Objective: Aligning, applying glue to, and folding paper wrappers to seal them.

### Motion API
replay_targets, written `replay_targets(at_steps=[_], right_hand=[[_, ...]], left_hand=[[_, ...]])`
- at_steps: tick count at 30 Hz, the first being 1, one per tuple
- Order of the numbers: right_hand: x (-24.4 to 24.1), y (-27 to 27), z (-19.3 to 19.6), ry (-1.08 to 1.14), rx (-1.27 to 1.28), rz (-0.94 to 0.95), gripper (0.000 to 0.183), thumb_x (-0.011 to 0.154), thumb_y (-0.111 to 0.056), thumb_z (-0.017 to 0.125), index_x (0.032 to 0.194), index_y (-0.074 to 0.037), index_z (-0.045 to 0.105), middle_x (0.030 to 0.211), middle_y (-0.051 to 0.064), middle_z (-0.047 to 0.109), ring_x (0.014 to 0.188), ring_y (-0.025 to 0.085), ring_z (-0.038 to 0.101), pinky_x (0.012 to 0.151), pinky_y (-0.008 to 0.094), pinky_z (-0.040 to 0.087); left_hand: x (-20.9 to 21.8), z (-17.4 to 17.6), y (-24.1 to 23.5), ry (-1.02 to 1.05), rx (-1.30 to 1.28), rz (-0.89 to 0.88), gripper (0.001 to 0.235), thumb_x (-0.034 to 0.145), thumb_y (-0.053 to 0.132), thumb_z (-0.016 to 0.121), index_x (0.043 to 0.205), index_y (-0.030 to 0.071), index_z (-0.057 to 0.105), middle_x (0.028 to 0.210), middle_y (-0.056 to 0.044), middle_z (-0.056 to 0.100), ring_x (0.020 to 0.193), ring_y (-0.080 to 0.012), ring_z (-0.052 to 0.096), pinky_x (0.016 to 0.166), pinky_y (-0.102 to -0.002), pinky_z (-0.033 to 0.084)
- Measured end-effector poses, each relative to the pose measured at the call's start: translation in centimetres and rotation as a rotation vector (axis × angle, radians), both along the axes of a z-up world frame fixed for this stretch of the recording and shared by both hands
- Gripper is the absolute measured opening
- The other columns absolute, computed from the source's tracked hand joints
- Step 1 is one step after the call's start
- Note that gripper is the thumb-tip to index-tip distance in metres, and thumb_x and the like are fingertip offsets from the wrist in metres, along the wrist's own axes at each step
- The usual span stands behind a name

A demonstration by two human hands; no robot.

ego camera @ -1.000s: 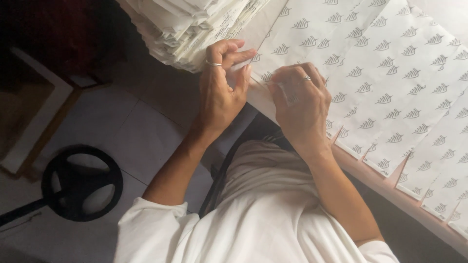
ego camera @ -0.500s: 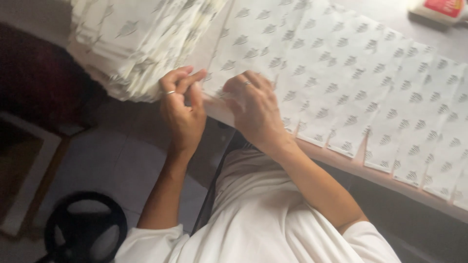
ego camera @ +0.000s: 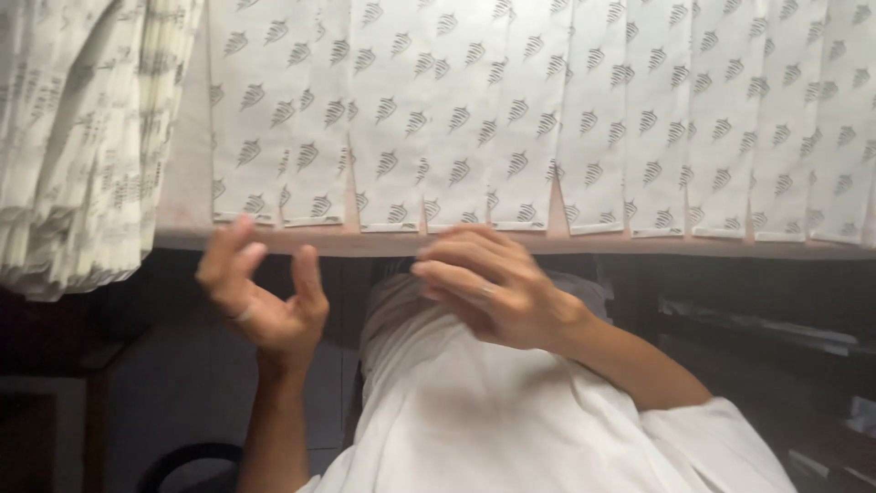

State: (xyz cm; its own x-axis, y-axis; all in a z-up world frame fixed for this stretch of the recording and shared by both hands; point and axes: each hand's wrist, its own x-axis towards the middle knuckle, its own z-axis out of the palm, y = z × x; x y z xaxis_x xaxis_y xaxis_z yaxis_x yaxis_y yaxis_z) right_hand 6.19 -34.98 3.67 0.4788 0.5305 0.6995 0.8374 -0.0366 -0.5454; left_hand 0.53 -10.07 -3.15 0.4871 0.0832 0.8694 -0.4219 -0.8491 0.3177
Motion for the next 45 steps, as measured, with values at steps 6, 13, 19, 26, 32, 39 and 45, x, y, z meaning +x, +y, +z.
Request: replay_targets(at_steps=[6, 13, 19, 26, 32, 39, 45], right_hand=[[-0.5, -10.7, -3.3, -0.203, -0.024, -0.388, 0.013, 0.083, -0.002, 0.081, 0.096, -0.001, 0.08, 0.094, 0.018, 0.075, 0.083, 0.035, 0.072, 0.077, 0.052, 0.061], [0.6, -12.1, -5.8, -0.399, -0.108, -0.59, 0.013, 0.092, -0.014, 0.082, 0.105, -0.016, 0.084, 0.11, 0.011, 0.067, 0.112, 0.035, 0.057, 0.106, 0.056, 0.041], [1.0, -12.5, -7.1, -0.46, -0.186, -0.643, 0.021, 0.096, -0.016, 0.082, 0.113, -0.028, 0.083, 0.127, 0.007, 0.064, 0.138, 0.038, 0.041, 0.121, 0.061, 0.009], [0.8, -14.8, -7.6, -0.4, -0.167, -0.717, 0.02, 0.087, -0.013, 0.091, 0.098, -0.029, 0.086, 0.122, 0.006, 0.068, 0.134, 0.037, 0.046, 0.119, 0.068, 0.005], [0.9, -16.6, -8.0, -0.448, -0.134, -0.721, 0.023, 0.085, -0.007, 0.091, 0.098, -0.026, 0.085, 0.118, 0.006, 0.071, 0.13, 0.037, 0.052, 0.121, 0.069, 0.007], [-0.5, -19.6, -2.5, -0.142, -0.091, -0.85, 0.017, 0.108, -0.002, 0.068, 0.091, 0.0, 0.066, 0.094, 0.016, 0.062, 0.093, 0.035, 0.061, 0.098, 0.049, 0.048], [3.3, -30.7, -4.8, -0.218, -0.285, -1.18, 0.046, 0.135, -0.011, 0.059, 0.095, 0.008, 0.072, 0.109, 0.024, 0.072, 0.106, 0.041, 0.066, 0.099, 0.051, 0.048]], left_hand=[[1.3, -0.9, -8.0, -0.072, 0.121, -0.285, 0.031, 0.082, 0.014, 0.087, 0.108, 0.007, 0.073, 0.11, -0.014, 0.068, 0.095, -0.0294, 0.069, 0.091, -0.049, 0.056], [4.6, -2.1, -16.2, -0.176, 0.201, -0.339, 0.03, 0.084, 0.014, 0.087, 0.112, 0.011, 0.075, 0.112, -0.006, 0.069, 0.097, -0.019, 0.067, 0.094, -0.042, 0.054], [5.1, -3.9, -15.1, -0.096, 0.442, -0.128, 0.034, 0.092, 0.029, 0.08, 0.124, 0.02, 0.071, 0.12, -0.001, 0.067, 0.103, -0.0239, 0.055, 0.097, -0.05, 0.043], [5.5, -2.8, -13.6, -0.172, 0.471, -0.125, 0.037, 0.088, 0.029, 0.086, 0.122, 0.023, 0.073, 0.117, 0.004, 0.067, 0.106, -0.021, 0.053, 0.1, -0.052, 0.035], [5.1, -3.0, -13.2, -0.208, 0.452, -0.136, 0.018, 0.09, 0.027, 0.084, 0.105, 0.022, 0.077, 0.102, 0.006, 0.071, 0.094, -0.0185, 0.06, 0.095, -0.048, 0.038], [3.7, 0.3, -11.4, -0.007, 0.392, -0.233, 0.022, 0.1, 0.033, 0.074, 0.087, 0.018, 0.063, 0.092, 0.001, 0.056, 0.086, -0.0148, 0.058, 0.088, -0.035, 0.032], [4.9, 2.4, -7.0, 0.059, 0.233, -0.175, 0.036, 0.106, 0.023, 0.06, 0.078, 0.009, 0.043, 0.081, -0.009, 0.047, 0.076, -0.0258, 0.043, 0.072, -0.043, 0.032]])
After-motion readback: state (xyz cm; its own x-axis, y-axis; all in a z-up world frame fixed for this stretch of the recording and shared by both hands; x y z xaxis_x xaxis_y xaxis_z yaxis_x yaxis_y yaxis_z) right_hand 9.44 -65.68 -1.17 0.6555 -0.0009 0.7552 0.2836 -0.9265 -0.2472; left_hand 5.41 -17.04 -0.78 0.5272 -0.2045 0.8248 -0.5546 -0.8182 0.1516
